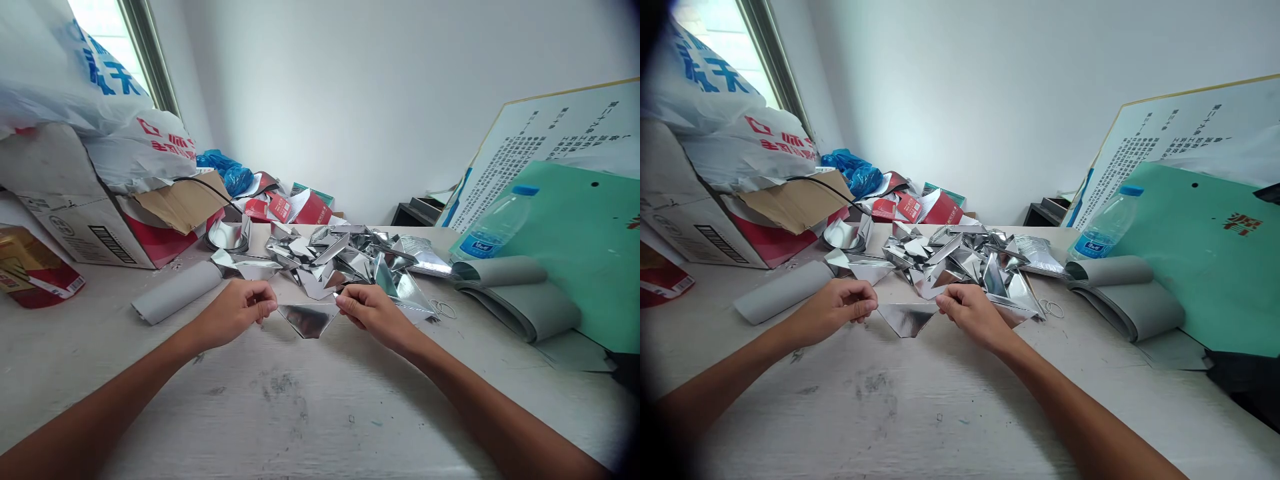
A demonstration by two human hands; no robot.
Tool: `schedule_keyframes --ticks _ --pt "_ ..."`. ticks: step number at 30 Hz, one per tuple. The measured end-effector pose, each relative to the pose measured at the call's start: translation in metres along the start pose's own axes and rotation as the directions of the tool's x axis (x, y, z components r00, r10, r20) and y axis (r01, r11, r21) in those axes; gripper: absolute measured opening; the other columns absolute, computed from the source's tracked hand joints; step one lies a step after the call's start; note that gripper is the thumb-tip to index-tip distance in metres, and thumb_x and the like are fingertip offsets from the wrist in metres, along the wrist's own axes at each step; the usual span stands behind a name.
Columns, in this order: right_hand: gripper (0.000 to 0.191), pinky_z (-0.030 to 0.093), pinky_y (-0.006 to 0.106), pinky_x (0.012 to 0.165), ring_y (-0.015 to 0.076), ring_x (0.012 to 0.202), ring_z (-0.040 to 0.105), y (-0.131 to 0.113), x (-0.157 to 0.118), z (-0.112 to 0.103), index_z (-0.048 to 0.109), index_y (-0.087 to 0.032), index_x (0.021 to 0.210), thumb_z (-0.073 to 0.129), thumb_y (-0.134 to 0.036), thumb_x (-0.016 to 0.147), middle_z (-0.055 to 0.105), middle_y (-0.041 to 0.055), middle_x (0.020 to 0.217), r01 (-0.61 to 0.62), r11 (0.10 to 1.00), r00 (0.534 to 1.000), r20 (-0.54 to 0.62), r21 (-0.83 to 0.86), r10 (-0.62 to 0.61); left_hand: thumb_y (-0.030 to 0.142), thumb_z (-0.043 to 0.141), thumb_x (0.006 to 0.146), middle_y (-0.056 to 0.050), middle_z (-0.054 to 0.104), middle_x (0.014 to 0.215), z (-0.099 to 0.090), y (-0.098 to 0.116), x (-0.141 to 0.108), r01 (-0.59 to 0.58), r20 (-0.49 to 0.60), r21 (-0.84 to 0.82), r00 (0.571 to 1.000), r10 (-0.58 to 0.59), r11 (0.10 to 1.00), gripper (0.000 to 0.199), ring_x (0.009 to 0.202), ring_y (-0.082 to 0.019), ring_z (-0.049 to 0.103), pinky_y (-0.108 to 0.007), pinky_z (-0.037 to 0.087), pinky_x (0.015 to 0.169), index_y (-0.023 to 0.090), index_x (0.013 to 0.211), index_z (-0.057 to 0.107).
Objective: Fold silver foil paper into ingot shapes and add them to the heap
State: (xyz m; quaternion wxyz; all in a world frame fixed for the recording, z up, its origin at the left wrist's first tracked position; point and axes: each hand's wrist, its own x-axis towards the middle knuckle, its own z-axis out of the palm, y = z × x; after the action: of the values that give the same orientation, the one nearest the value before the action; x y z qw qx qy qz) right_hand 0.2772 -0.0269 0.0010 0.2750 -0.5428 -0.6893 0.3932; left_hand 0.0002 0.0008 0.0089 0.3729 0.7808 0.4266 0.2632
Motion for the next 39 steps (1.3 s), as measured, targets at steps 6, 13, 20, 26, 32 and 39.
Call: schedule_keyframes --ticks 6,13,20,26,32,39 --pt "0.055 0.024 0.014 0.056 -0.0018 0.06 0.033 -0.002 0.0 -0.001 0.051 -0.007 0.073 0.055 -0.06 0.083 0.044 0.0011 0.063 0.01 0.999 0.996 -0.085 0.039 -0.007 0.039 0.069 0.08 0.0 0.059 0.067 -0.002 0.0 0.001 0.056 -0.021 -0.123 0.998 -0.059 0.991 0.025 0.061 -0.011 0.057 -0.022 0.045 0.058 0.015 0.074 0.066" --pt "0.051 0.033 0.013 0.059 -0.001 0.065 0.042 0.006 0.004 -0.003 0.058 -0.006 0.087 0.063 -0.057 0.079 0.055 0.0041 0.077 -0.003 0.997 1.0 -0.017 0.078 0.005 0.037 0.072 0.076 0.0 0.059 0.065 -0.003 0.0 0.003 0.069 -0.071 -0.199 0.994 -0.085 0.977 0.024 0.058 -0.01 0.055 -0.021 0.046 0.057 0.014 0.073 0.066" --pt "0.047 0.036 0.011 0.065 -0.0003 0.075 0.046 0.012 0.008 -0.002 0.057 -0.009 0.102 0.062 -0.051 0.083 0.059 0.0059 0.093 0.107 0.994 0.994 -0.032 0.001 -0.107 0.039 0.069 0.08 -0.001 0.061 0.069 -0.003 0.001 0.002 0.035 -0.002 -0.159 0.999 -0.036 0.987 0.025 0.061 -0.011 0.057 -0.022 0.047 0.059 0.014 0.076 0.067" --pt "0.035 0.034 0.012 0.065 -0.0012 0.072 0.044 0.005 0.005 -0.004 0.061 -0.007 0.092 0.058 -0.041 0.085 0.058 0.0048 0.089 0.058 0.998 0.997 0.048 -0.006 -0.058 0.04 0.067 0.081 -0.001 0.061 0.069 -0.003 0.001 0.002 0.03 0.0 -0.129 1.0 -0.03 0.991 0.024 0.062 -0.012 0.057 -0.023 0.047 0.059 0.016 0.077 0.066" --pt "0.026 0.032 0.012 0.064 -0.0015 0.069 0.042 0.002 0.004 -0.005 0.06 -0.007 0.091 0.055 -0.031 0.085 0.057 0.0036 0.085 0.025 0.999 0.997 0.069 -0.035 -0.023 0.038 0.065 0.083 0.0 0.061 0.07 -0.001 0.0 0.001 0.026 -0.014 -0.062 1.0 -0.026 0.998 0.024 0.063 -0.012 0.057 -0.023 0.046 0.06 0.016 0.077 0.066" --pt "0.026 0.03 0.012 0.064 -0.0001 0.069 0.043 0.003 0.002 -0.005 0.062 -0.008 0.093 0.052 -0.032 0.088 0.058 0.0041 0.084 0.006 0.984 0.999 0.043 -0.18 0.001 0.034 0.054 0.089 -0.001 0.062 0.071 -0.001 -0.001 0.002 -0.083 -0.009 0.242 0.996 0.087 0.967 0.023 0.065 -0.014 0.054 -0.025 0.039 0.061 0.017 0.077 0.062"
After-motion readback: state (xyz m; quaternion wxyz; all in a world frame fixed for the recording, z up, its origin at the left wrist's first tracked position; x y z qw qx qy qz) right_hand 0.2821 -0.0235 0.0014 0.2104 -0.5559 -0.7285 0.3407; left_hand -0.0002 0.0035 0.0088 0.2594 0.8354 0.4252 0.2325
